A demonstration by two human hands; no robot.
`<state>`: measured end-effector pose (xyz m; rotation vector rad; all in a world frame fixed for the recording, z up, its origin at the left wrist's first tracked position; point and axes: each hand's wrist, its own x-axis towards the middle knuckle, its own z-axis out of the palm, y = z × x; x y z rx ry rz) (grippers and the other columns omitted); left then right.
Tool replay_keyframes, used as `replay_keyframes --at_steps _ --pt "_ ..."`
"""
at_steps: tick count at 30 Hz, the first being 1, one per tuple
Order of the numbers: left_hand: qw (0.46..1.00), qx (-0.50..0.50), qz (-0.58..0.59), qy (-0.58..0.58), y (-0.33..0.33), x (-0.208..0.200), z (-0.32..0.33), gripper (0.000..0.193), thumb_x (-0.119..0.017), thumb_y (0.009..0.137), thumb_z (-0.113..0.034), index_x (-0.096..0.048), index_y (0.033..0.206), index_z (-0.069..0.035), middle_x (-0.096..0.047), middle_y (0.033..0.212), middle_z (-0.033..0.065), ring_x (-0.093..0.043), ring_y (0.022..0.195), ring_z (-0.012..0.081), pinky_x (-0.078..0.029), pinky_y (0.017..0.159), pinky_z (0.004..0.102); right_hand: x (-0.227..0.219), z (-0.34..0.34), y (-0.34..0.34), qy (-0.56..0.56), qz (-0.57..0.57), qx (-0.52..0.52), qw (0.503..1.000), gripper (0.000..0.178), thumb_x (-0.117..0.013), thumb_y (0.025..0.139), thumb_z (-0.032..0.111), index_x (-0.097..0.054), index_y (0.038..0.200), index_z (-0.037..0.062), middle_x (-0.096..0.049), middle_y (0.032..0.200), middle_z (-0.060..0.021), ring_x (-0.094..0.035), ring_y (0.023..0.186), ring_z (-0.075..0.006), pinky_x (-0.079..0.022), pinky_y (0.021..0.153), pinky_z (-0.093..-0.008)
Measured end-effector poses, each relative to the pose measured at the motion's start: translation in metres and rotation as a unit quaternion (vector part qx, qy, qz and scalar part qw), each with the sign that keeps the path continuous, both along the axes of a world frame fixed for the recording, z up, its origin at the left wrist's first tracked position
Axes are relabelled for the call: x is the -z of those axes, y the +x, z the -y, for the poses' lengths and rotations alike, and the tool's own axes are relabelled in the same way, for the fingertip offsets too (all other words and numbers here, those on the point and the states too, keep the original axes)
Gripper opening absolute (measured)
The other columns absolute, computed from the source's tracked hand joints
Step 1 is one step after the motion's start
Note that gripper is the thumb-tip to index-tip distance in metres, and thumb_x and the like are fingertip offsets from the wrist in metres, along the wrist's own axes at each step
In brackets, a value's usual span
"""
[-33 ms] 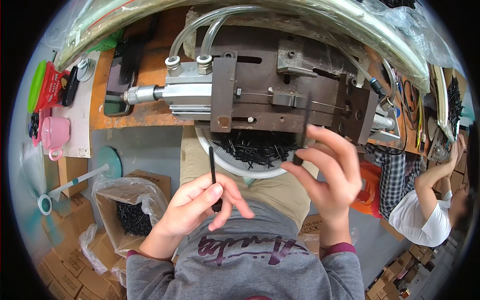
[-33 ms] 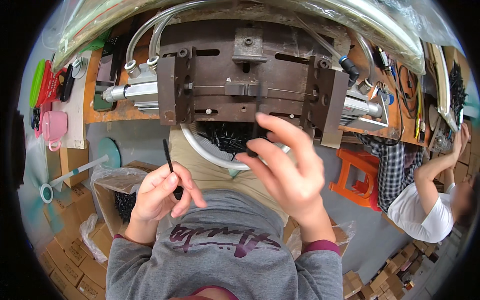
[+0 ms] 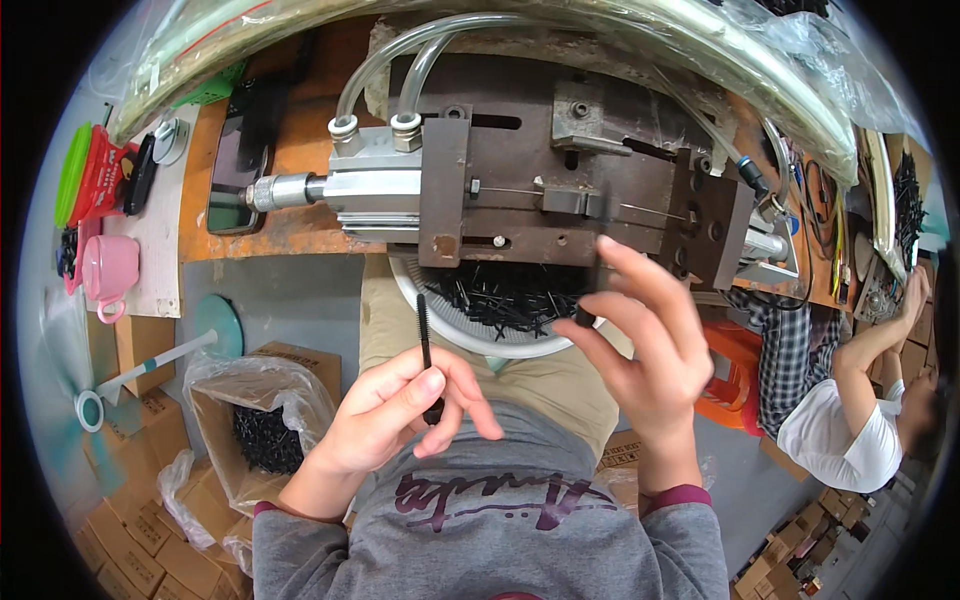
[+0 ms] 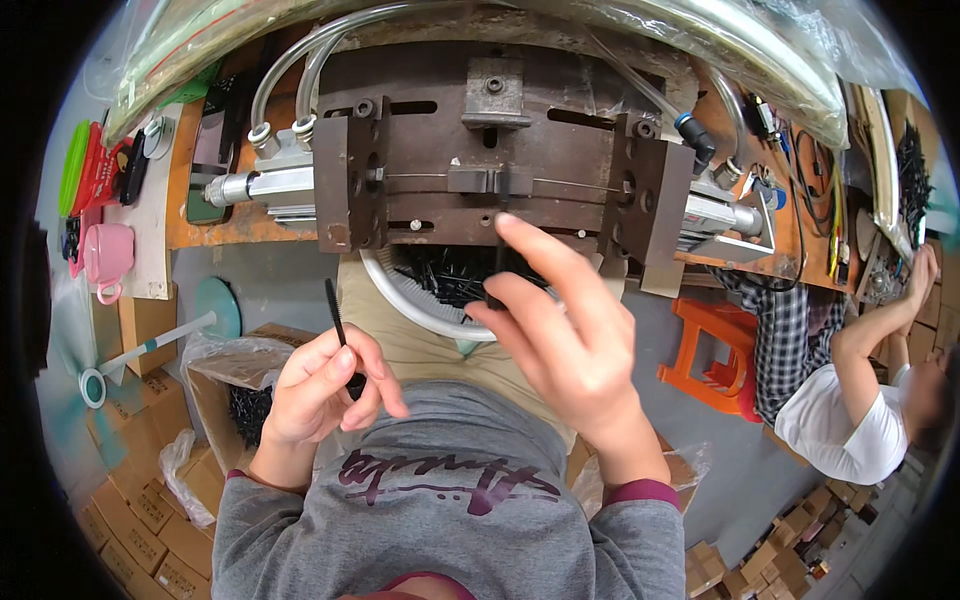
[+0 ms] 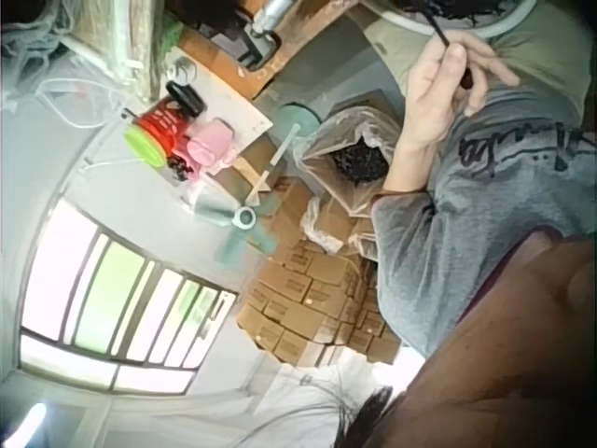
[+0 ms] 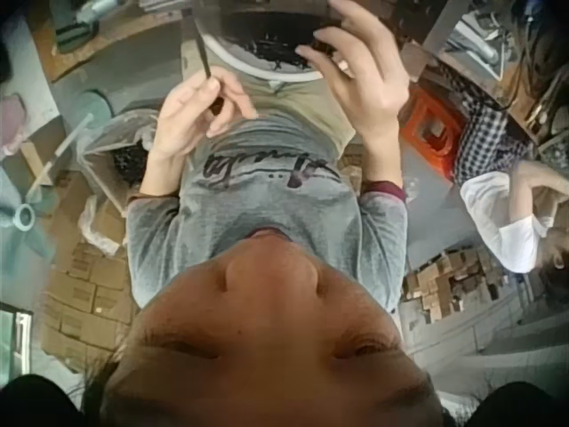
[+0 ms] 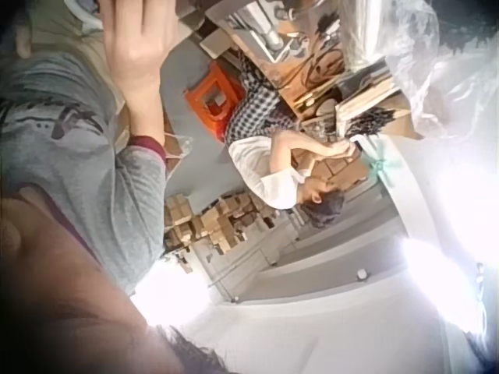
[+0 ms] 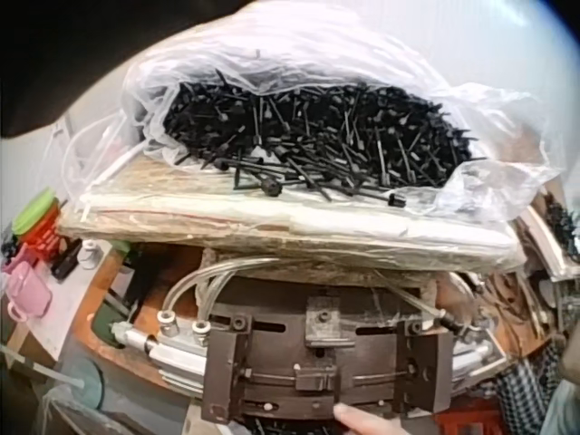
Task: The recorder uses a pneumatic press machine to assemble small black plastic components into a specific configuration.
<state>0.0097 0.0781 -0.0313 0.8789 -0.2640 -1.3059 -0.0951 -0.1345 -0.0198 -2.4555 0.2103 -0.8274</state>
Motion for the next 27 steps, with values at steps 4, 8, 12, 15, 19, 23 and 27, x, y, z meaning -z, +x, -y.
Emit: replay_keyframes --at_steps 4,8,12,15,19,23,27 --pt "0.998 0.015 -0.039 -0.056 0.000 0.004 -0.001 0.027 -0.035 0.104 -0.020 -0.048 0.114 0.002 -0.064 0.094 0.0206 -0.038 0.056 0.0071 -0.036 0.054 0.0202 0.005 0.000 0.011 -0.112 -0.022 -0.012 0.993 0.028 -0.082 0.060 0.004 -0.064 0.081 -0.0004 -0.068 0.108 -0.0180 -0.065 0.070 -0.0216 -0.052 0.059 -0.0295" --pt "0.995 0.020 -0.058 -0.075 -0.002 0.006 0.002 0.029 -0.040 0.102 -0.018 -0.043 0.122 0.002 -0.061 0.098 0.0175 -0.039 0.060 0.0069 -0.036 0.056 0.0206 -0.004 -0.003 0.017 -0.150 -0.053 0.010 0.987 0.026 -0.081 0.061 0.005 -0.065 0.081 0.0011 -0.069 0.108 -0.0153 -0.063 0.062 -0.0195 -0.049 0.055 -0.0274" --pt "0.997 0.003 -0.045 -0.056 0.000 0.001 0.005 0.040 -0.046 0.099 -0.018 -0.037 0.132 0.004 -0.058 0.104 0.0152 -0.043 0.068 0.0085 -0.038 0.064 0.0230 -0.004 -0.001 0.018 -0.178 -0.066 0.016 0.982 0.026 -0.081 0.061 0.006 -0.065 0.081 0.0022 -0.069 0.109 -0.0131 -0.058 0.056 -0.0172 -0.044 0.050 -0.0255" --pt "0.998 -0.019 -0.037 -0.042 -0.001 -0.001 0.007 0.046 -0.047 0.098 -0.019 -0.034 0.135 0.004 -0.056 0.107 0.0144 -0.046 0.076 0.0108 -0.040 0.071 0.0251 -0.006 -0.003 0.017 -0.182 -0.078 0.021 0.980 0.026 -0.081 0.060 0.007 -0.065 0.081 0.0027 -0.069 0.109 -0.0120 -0.053 0.051 -0.0159 -0.042 0.048 -0.0248" --pt "0.995 -0.025 -0.075 -0.059 -0.002 -0.001 0.007 0.046 -0.044 0.099 -0.023 -0.036 0.135 0.006 -0.056 0.108 0.0150 -0.048 0.083 0.0133 -0.041 0.074 0.0267 -0.008 -0.004 0.017 -0.190 -0.085 0.027 0.978 0.026 -0.081 0.060 0.006 -0.065 0.081 0.0034 -0.069 0.109 -0.0104 -0.049 0.048 -0.0150 -0.040 0.046 -0.0249" --pt "0.998 -0.018 -0.026 -0.060 -0.005 -0.003 0.007 0.040 -0.037 0.102 -0.024 -0.043 0.127 0.007 -0.058 0.103 0.0159 -0.052 0.080 0.0149 -0.043 0.073 0.0274 -0.009 -0.004 0.018 -0.188 -0.083 0.030 0.978 0.027 -0.081 0.060 0.006 -0.065 0.080 0.0037 -0.069 0.109 -0.0094 -0.048 0.048 -0.0153 -0.040 0.046 -0.0253" --pt "0.997 -0.007 0.000 -0.083 -0.004 -0.001 0.004 0.035 -0.035 0.104 -0.023 -0.050 0.116 0.006 -0.063 0.095 0.0195 -0.058 0.072 0.0180 -0.048 0.066 0.0286 -0.002 0.000 0.016 -0.138 -0.051 0.023 0.989 0.027 -0.082 0.059 0.005 -0.066 0.080 0.0031 -0.069 0.111 -0.0104 -0.060 0.057 -0.0170 -0.047 0.054 -0.0235"
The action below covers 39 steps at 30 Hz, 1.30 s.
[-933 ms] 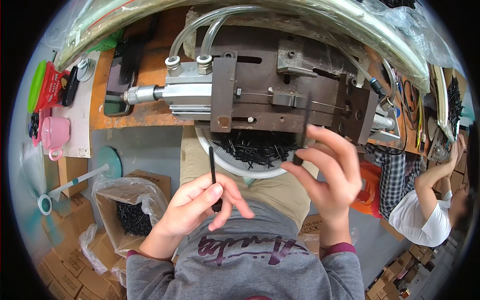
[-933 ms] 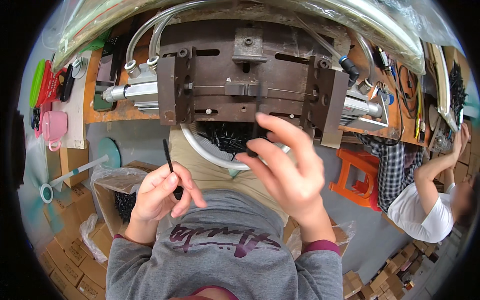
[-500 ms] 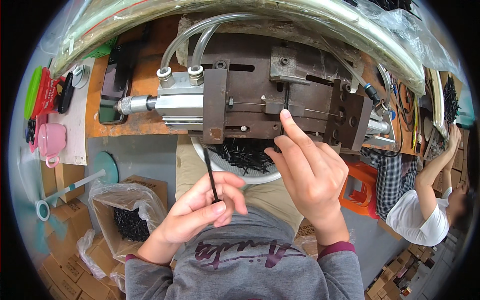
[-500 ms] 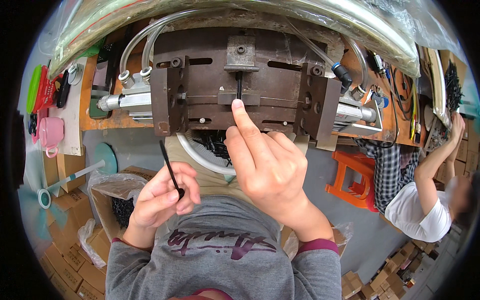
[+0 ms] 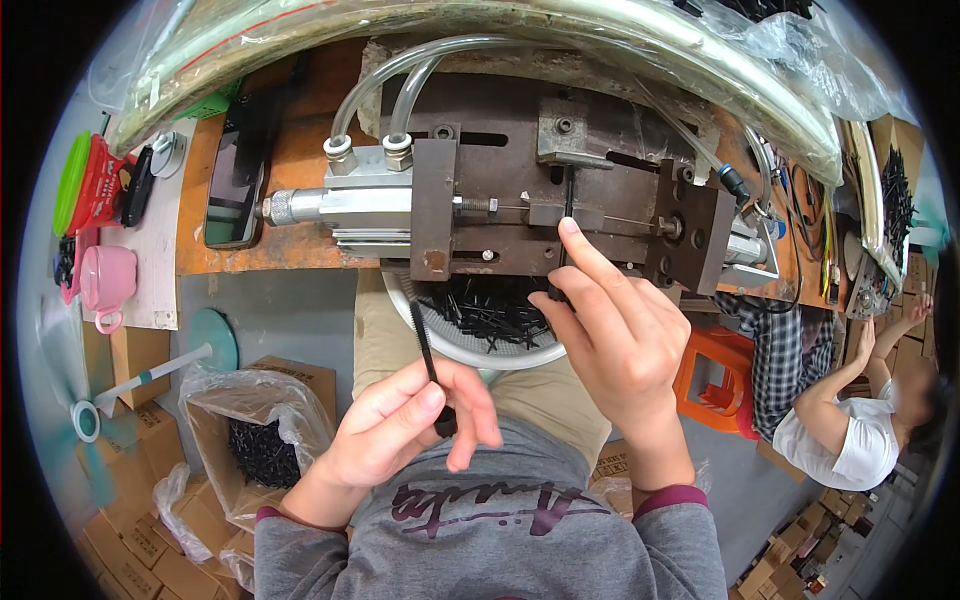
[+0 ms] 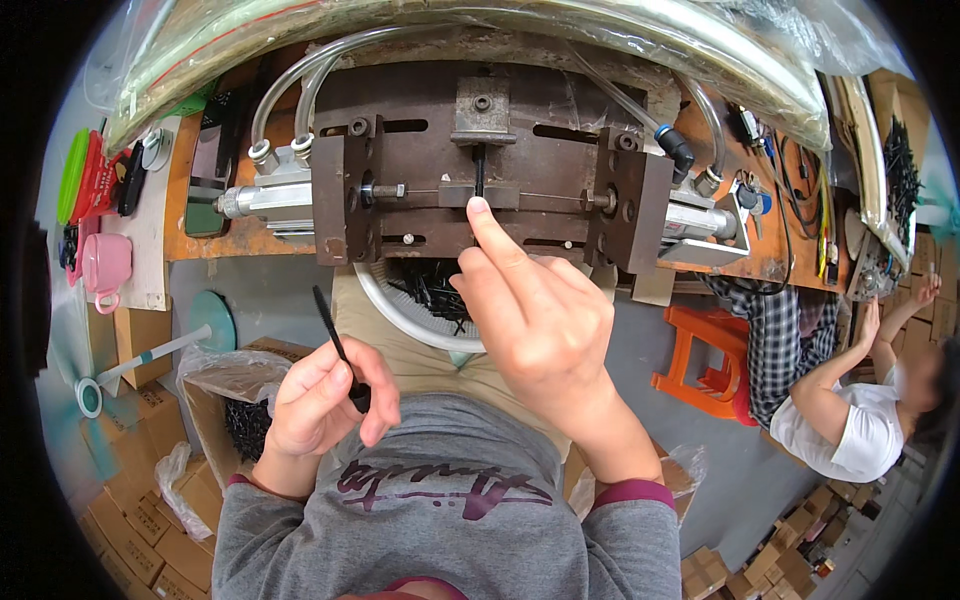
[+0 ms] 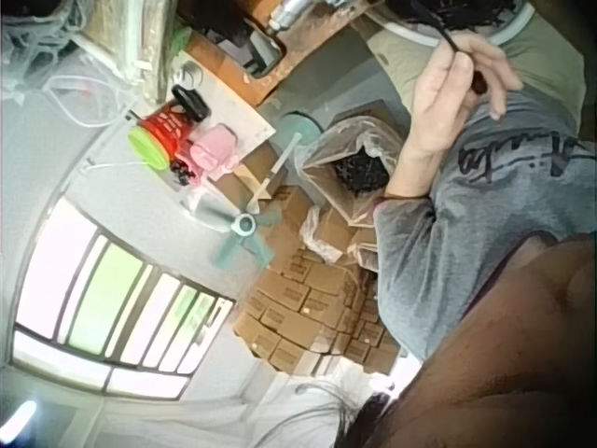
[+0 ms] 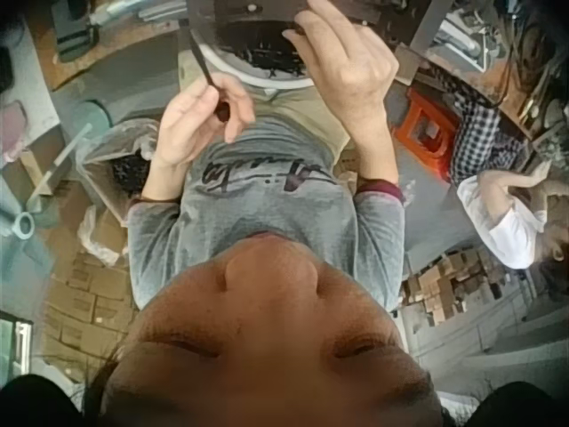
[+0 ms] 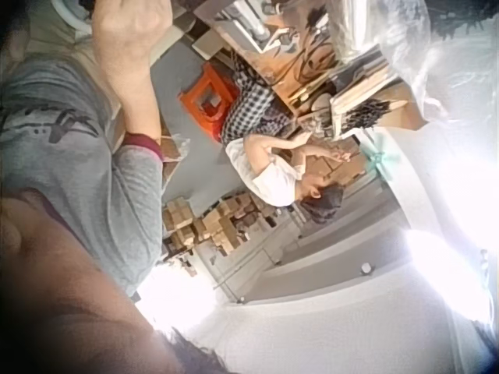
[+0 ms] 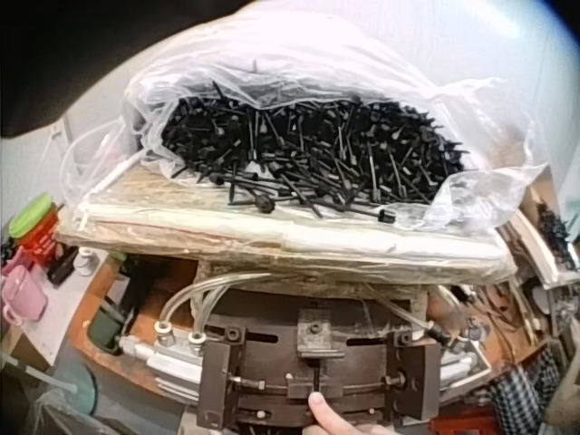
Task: The recorder uses a pneumatic press machine to assemble small black plastic components into a specific configuration.
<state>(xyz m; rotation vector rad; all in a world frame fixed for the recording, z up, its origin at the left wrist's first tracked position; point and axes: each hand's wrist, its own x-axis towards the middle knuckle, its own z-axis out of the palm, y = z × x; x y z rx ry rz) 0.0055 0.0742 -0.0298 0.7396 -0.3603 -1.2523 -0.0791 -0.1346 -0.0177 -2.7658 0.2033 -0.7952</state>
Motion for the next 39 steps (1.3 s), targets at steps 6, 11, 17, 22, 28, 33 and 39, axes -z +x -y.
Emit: replay_keyframes --at_steps 6,11,17,22,28,33,39 --pt "1.000 0.019 0.005 -0.013 0.001 -0.003 -0.002 0.033 -0.035 0.104 -0.024 -0.053 0.108 0.004 -0.067 0.093 0.0253 -0.065 0.067 0.0219 -0.052 0.060 0.0301 0.018 0.021 -0.015 0.424 0.082 -0.119 0.894 0.033 -0.085 0.056 0.000 -0.067 0.083 -0.0045 -0.066 0.110 -0.0235 -0.071 0.086 -0.0245 -0.057 0.073 -0.0303" --pt "0.999 0.028 0.020 0.008 0.000 -0.008 0.001 0.035 -0.034 0.104 -0.025 -0.054 0.104 0.004 -0.067 0.094 0.0292 -0.067 0.065 0.0241 -0.053 0.057 0.0302 0.030 0.013 -0.038 0.634 0.096 -0.169 0.749 0.034 -0.088 0.054 0.004 -0.069 0.080 -0.0047 -0.066 0.110 -0.0243 -0.070 0.091 -0.0270 -0.058 0.079 -0.0347" --pt "0.995 0.064 -0.001 0.071 -0.003 -0.014 0.011 0.040 -0.035 0.104 -0.027 -0.056 0.099 0.006 -0.065 0.094 0.0333 -0.066 0.057 0.0246 -0.054 0.052 0.0305 0.030 -0.001 -0.046 0.424 -0.060 -0.098 0.898 0.033 -0.085 0.065 0.013 -0.071 0.092 -0.0005 -0.070 0.103 -0.0148 -0.066 0.072 -0.0137 -0.051 0.063 -0.0253" --pt "0.987 0.076 0.050 0.129 -0.012 -0.020 0.020 0.030 -0.038 0.103 -0.016 -0.057 0.104 0.007 -0.067 0.097 0.0237 -0.067 0.059 0.0187 -0.055 0.052 0.0263 0.005 -0.022 -0.024 0.656 0.017 -0.069 0.751 0.030 -0.061 0.091 0.023 -0.070 0.096 -0.0046 -0.064 0.078 -0.0112 -0.055 0.055 -0.0096 -0.045 0.055 -0.0230" --pt "0.973 0.020 0.141 0.182 -0.022 -0.024 0.026 0.023 -0.048 0.100 -0.012 -0.063 0.103 0.005 -0.070 0.091 0.0112 -0.065 0.055 0.0121 -0.050 0.048 0.0213 -0.007 -0.027 -0.012 0.663 0.020 -0.079 0.744 0.014 -0.059 0.090 0.003 -0.068 0.089 -0.0081 -0.063 0.079 -0.0123 -0.049 0.049 -0.0063 -0.035 0.043 -0.0188" --pt "0.956 -0.014 0.215 0.199 -0.023 -0.029 0.027 0.022 -0.052 0.098 -0.012 -0.067 0.093 0.003 -0.070 0.078 0.0091 -0.061 0.050 0.0088 -0.046 0.043 0.0202 -0.005 -0.022 -0.015 0.704 0.034 -0.068 0.706 0.012 -0.062 0.090 0.002 -0.071 0.093 -0.0047 -0.063 0.082 -0.0079 -0.051 0.052 -0.0054 -0.037 0.044 -0.0184" --pt "0.941 -0.037 0.272 0.195 -0.016 -0.034 0.021 0.020 -0.055 0.096 -0.011 -0.068 0.090 0.002 -0.069 0.069 0.0068 -0.056 0.046 0.0071 -0.043 0.041 0.0199 -0.008 -0.024 -0.008 0.708 0.034 -0.075 0.701 0.012 -0.060 0.090 0.000 -0.070 0.094 -0.0047 -0.063 0.084 -0.0087 -0.053 0.054 -0.0059 -0.039 0.046 -0.0189"
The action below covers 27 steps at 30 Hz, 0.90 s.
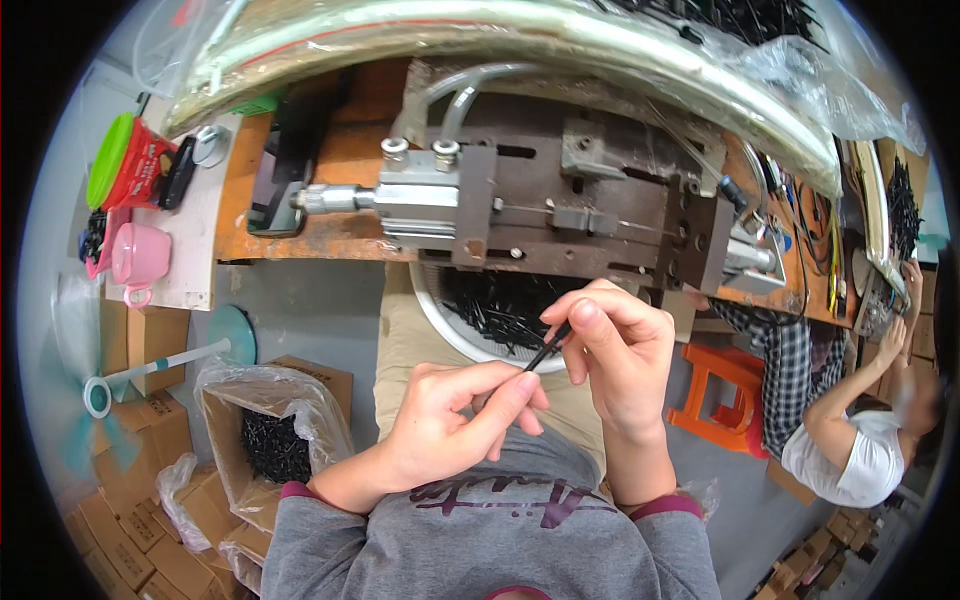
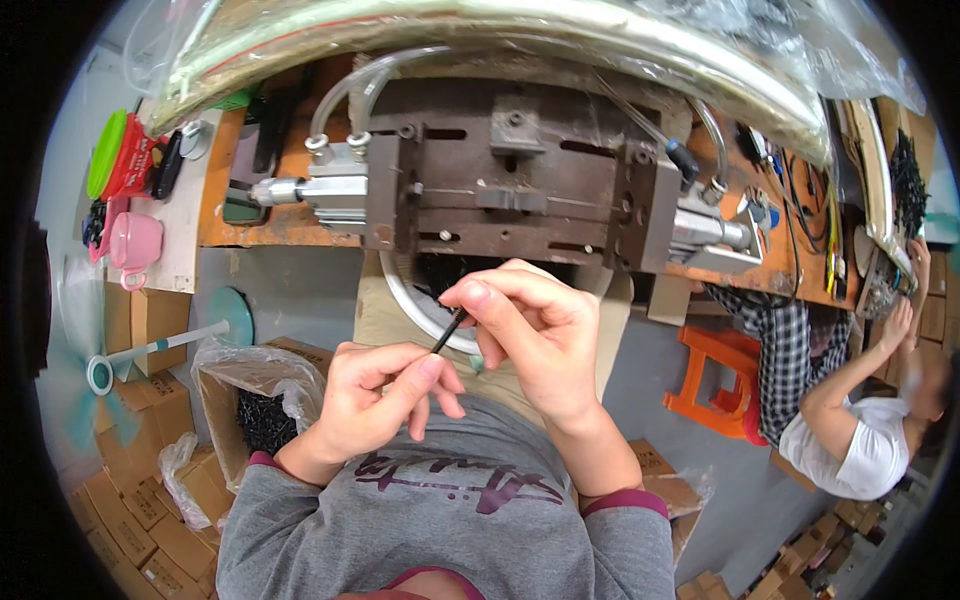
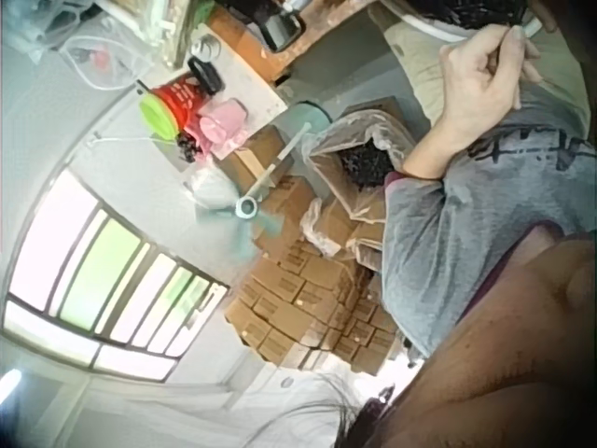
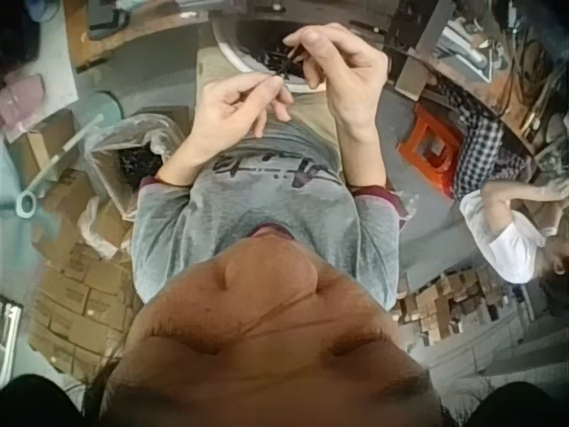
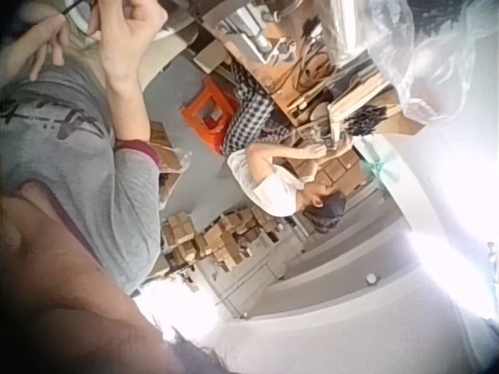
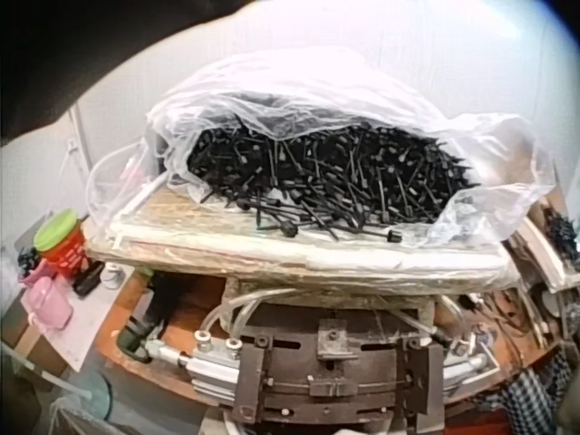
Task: The recorder uses a pneumatic press machine to assemble small black plastic components into a specific configuration.
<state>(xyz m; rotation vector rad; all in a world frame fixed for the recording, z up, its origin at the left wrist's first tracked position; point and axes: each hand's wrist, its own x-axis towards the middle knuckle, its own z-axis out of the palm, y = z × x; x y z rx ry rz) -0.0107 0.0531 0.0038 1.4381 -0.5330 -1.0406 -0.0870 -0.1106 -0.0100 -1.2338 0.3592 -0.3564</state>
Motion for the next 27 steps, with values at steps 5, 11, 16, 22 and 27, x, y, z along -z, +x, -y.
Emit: replay_keyframes --at_steps 5,11,16,22,27 --pt "0.984 -0.109 0.112 -0.083 0.031 -0.013 -0.009 0.022 -0.039 0.101 -0.010 -0.055 0.102 0.005 -0.068 0.093 0.0177 -0.064 0.064 0.0140 -0.049 0.056 0.0234 -0.007 -0.010 0.005 -0.022 0.059 0.034 0.997 0.035 -0.061 0.089 0.001 -0.054 0.122 -0.0082 -0.065 0.101 -0.0159 -0.057 0.063 -0.0088 -0.047 0.055 -0.0198" --pt "0.705 -0.392 0.486 -0.337 0.155 -0.104 -0.009 0.015 -0.038 0.102 -0.009 -0.044 0.108 0.003 -0.065 0.099 0.0221 -0.067 0.088 0.0229 -0.053 0.086 0.0337 0.011 -0.010 -0.027 -0.131 -0.004 0.079 0.988 0.021 -0.056 0.092 0.004 -0.059 0.109 -0.0076 -0.068 0.085 -0.0141 -0.056 0.056 -0.0094 -0.045 0.053 -0.0205" --pt "0.658 -0.495 0.561 -0.083 0.321 -0.149 -0.062 0.058 -0.055 0.095 -0.027 -0.031 0.142 -0.001 -0.050 0.132 0.0214 -0.047 0.125 0.0229 -0.035 0.104 0.0376 0.014 -0.021 -0.044 -0.162 -0.007 0.092 0.982 0.022 -0.055 0.090 0.004 -0.058 0.109 -0.0072 -0.067 0.083 -0.0148 -0.056 0.055 -0.0096 -0.045 0.052 -0.0202" --pt "0.727 -0.497 0.419 -0.224 0.280 -0.147 -0.053 0.053 -0.052 0.095 -0.018 -0.033 0.141 -0.001 -0.051 0.129 0.0167 -0.051 0.116 0.0231 -0.038 0.100 0.0360 0.002 -0.011 -0.052 -0.213 0.003 0.136 0.968 0.021 -0.054 0.091 0.005 -0.057 0.107 -0.0072 -0.066 0.081 -0.0148 -0.057 0.054 -0.0110 -0.045 0.050 -0.0199" --pt "0.751 -0.383 0.489 -0.223 0.197 -0.138 0.000 0.042 -0.051 0.094 -0.014 -0.043 0.133 0.000 -0.058 0.116 0.0136 -0.058 0.100 0.0165 -0.045 0.089 0.0281 -0.025 0.014 -0.032 -0.307 0.040 0.138 0.941 0.013 -0.057 0.087 -0.004 -0.064 0.097 -0.0057 -0.066 0.080 -0.0138 -0.057 0.056 -0.0112 -0.044 0.050 -0.0207"
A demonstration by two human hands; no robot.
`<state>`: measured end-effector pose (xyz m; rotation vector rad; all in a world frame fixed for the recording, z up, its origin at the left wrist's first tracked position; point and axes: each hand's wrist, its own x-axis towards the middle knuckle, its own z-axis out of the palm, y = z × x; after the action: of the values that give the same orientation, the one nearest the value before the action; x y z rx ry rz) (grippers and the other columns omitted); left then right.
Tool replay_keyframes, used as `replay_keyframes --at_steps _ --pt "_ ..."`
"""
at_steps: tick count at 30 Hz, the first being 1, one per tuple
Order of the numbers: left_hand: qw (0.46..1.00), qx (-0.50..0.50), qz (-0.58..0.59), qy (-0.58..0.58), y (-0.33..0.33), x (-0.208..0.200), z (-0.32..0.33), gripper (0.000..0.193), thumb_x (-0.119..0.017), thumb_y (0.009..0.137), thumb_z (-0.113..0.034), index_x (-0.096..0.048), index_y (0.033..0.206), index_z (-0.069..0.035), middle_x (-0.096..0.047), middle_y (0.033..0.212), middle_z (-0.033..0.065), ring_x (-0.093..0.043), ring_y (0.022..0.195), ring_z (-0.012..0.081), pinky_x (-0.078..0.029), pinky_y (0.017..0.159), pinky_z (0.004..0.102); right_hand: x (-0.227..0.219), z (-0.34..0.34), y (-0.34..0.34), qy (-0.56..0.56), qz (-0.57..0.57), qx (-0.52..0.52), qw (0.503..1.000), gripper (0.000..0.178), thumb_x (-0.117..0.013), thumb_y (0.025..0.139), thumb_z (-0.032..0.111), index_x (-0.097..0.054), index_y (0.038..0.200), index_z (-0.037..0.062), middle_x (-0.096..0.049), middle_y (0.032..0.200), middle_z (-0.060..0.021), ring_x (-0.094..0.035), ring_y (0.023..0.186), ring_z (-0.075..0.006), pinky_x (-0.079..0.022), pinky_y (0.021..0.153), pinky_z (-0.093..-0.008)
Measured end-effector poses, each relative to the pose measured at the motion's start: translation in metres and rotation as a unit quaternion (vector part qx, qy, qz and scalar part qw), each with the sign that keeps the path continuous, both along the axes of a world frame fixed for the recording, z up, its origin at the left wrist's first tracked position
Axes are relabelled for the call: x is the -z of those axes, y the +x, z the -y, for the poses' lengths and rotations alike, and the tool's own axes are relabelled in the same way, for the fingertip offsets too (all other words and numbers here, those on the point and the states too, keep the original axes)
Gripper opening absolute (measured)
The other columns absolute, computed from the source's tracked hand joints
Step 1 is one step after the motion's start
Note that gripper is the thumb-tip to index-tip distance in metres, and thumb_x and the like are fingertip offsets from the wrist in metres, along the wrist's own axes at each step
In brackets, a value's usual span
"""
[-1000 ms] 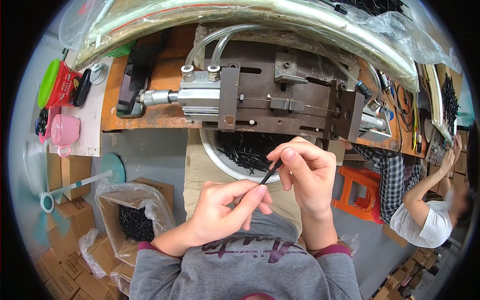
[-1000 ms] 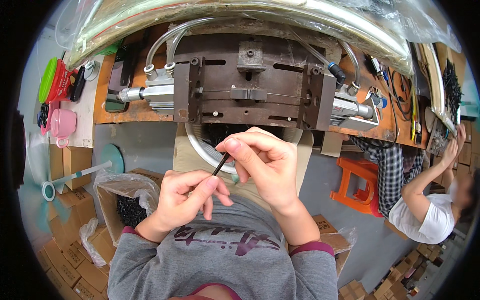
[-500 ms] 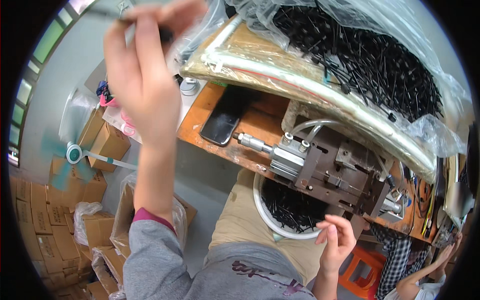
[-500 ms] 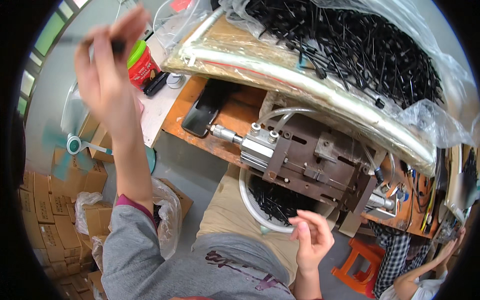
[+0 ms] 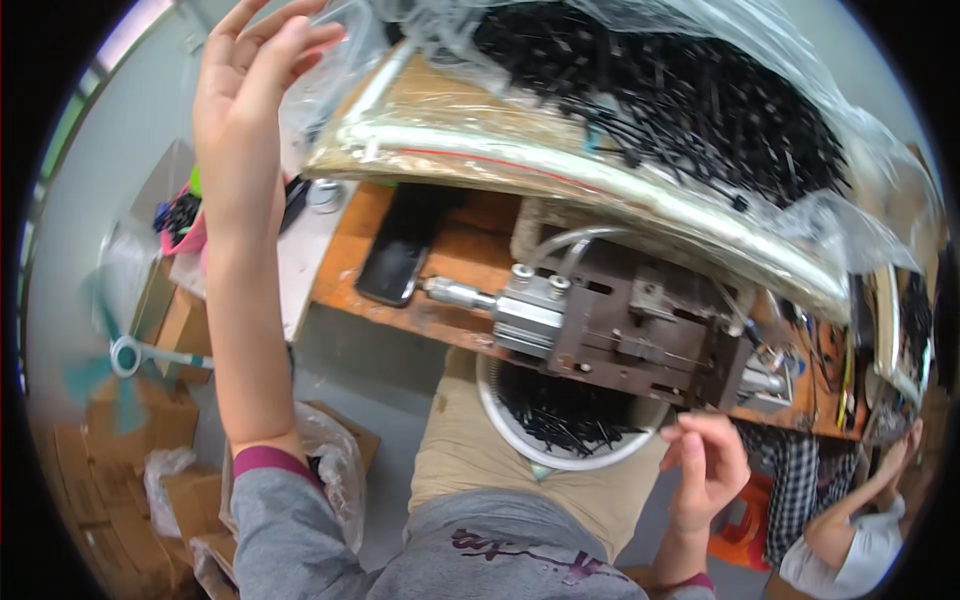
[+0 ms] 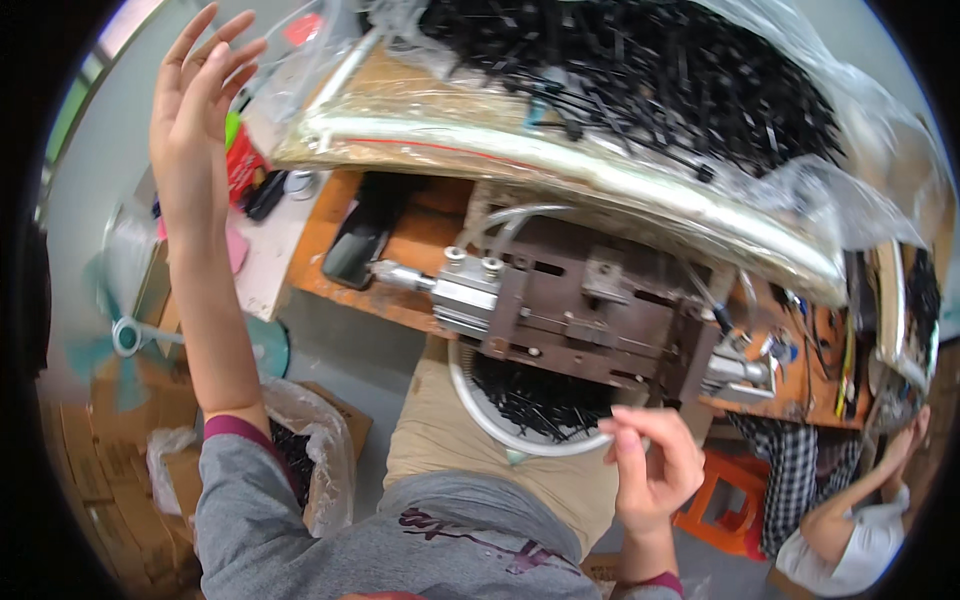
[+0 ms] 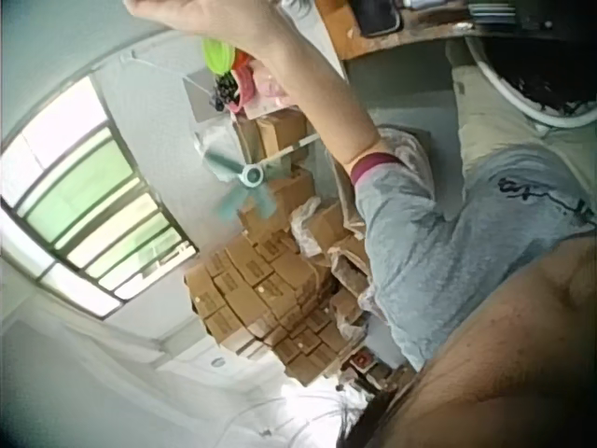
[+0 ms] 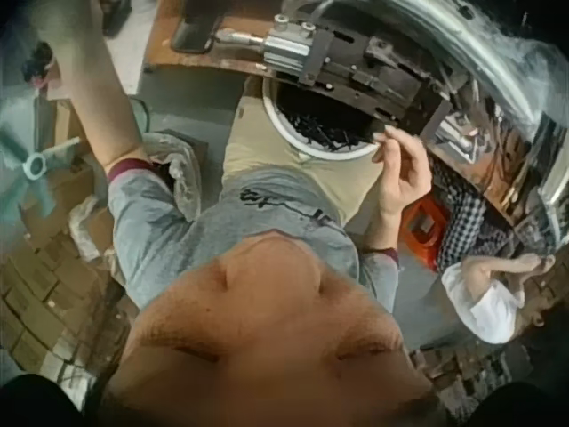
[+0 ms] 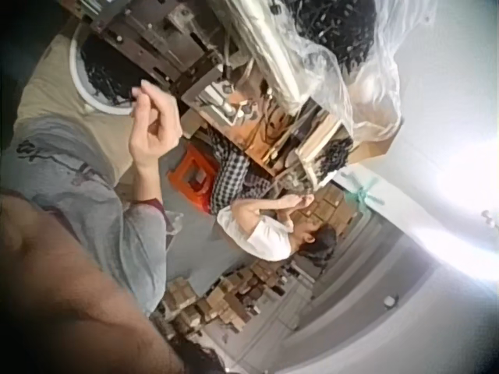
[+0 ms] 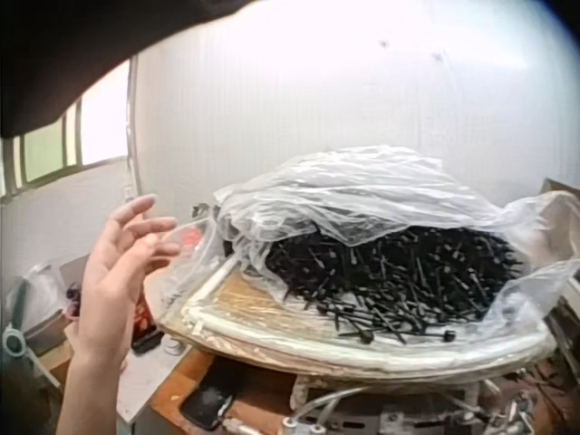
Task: The recorder uses a pneumatic press machine to assemble small black plastic components into a specific configuration.
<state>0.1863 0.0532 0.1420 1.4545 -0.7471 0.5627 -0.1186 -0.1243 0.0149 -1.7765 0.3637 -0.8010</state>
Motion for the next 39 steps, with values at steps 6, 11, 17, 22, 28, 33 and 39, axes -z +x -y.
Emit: replay_keyframes --at_steps 6,11,17,22,28,33,39 --pt "0.917 0.122 0.247 0.289 -0.036 0.025 0.060 0.018 -0.058 0.089 -0.003 -0.064 0.106 -0.001 -0.066 0.102 0.0088 -0.063 0.094 0.0198 -0.047 0.085 0.0302 -0.050 0.057 0.068 -0.235 0.040 0.102 0.966 0.009 -0.065 0.083 -0.005 -0.067 0.091 -0.0006 -0.064 0.081 -0.0048 -0.053 0.061 -0.0079 -0.042 0.057 -0.0203" --pt "0.898 0.052 0.298 0.319 -0.027 0.056 0.125 0.013 -0.066 0.081 -0.008 -0.067 0.094 -0.004 -0.064 0.093 0.0077 -0.061 0.092 0.0267 -0.049 0.078 0.0377 -0.076 0.112 0.127 -0.494 0.003 0.106 0.863 0.012 -0.064 0.078 -0.001 -0.065 0.089 0.0048 -0.064 0.085 -0.0068 -0.058 0.085 -0.0260 -0.047 0.073 -0.0355" --pt "0.864 0.012 0.226 0.449 -0.002 0.066 0.140 0.019 -0.069 0.079 -0.016 -0.069 0.094 -0.005 -0.066 0.088 0.0071 -0.064 0.085 0.0294 -0.050 0.072 0.0401 -0.075 0.142 0.150 -0.507 -0.229 0.041 0.830 0.010 -0.066 0.080 0.010 -0.067 0.087 0.0022 -0.064 0.085 -0.0115 -0.061 0.085 -0.0300 -0.048 0.077 -0.0376" --pt "0.886 0.049 0.228 0.400 0.006 0.068 0.137 0.019 -0.069 0.079 -0.017 -0.069 0.094 -0.005 -0.067 0.085 0.0071 -0.064 0.079 0.0295 -0.051 0.072 0.0398 -0.085 0.122 0.120 -0.423 -0.142 -0.006 0.895 0.013 -0.068 0.079 0.006 -0.066 0.091 -0.0003 -0.061 0.081 -0.0103 -0.062 0.073 -0.0219 -0.049 0.067 -0.0319" --pt "0.923 0.178 -0.024 0.340 0.002 0.052 0.121 0.030 -0.069 0.084 -0.024 -0.071 0.108 -0.006 -0.063 0.079 -0.0024 -0.044 0.060 0.0044 -0.039 0.055 0.0220 -0.073 0.078 0.072 -0.138 -0.093 0.023 0.986 0.014 -0.073 0.079 0.005 -0.068 0.090 -0.0018 -0.059 0.088 -0.0041 -0.058 0.069 -0.0060 -0.049 0.059 -0.0185" --pt "0.917 0.214 -0.216 0.258 -0.027 0.027 0.099 0.034 -0.066 0.088 -0.018 -0.063 0.115 0.002 -0.067 0.090 0.0059 -0.060 0.079 0.0086 -0.050 0.069 0.0217 -0.030 0.039 0.031 -0.133 -0.063 0.006 0.989 0.031 -0.073 0.076 -0.003 -0.068 0.106 0.0009 -0.063 0.100 -0.0088 -0.065 0.078 -0.0128 -0.055 0.065 -0.0227" --pt "0.955 0.264 -0.067 0.118 -0.068 0.050 0.077 0.024 -0.057 0.086 0.003 -0.060 0.110 0.007 -0.060 0.103 0.0093 -0.065 0.092 0.0174 -0.055 0.078 0.0271 0.017 0.012 0.012 -0.334 -0.132 -0.057 0.931 0.027 -0.074 0.072 -0.001 -0.064 0.096 0.0014 -0.063 0.108 -0.0150 -0.066 0.081 -0.0250 -0.055 0.068 -0.0311"
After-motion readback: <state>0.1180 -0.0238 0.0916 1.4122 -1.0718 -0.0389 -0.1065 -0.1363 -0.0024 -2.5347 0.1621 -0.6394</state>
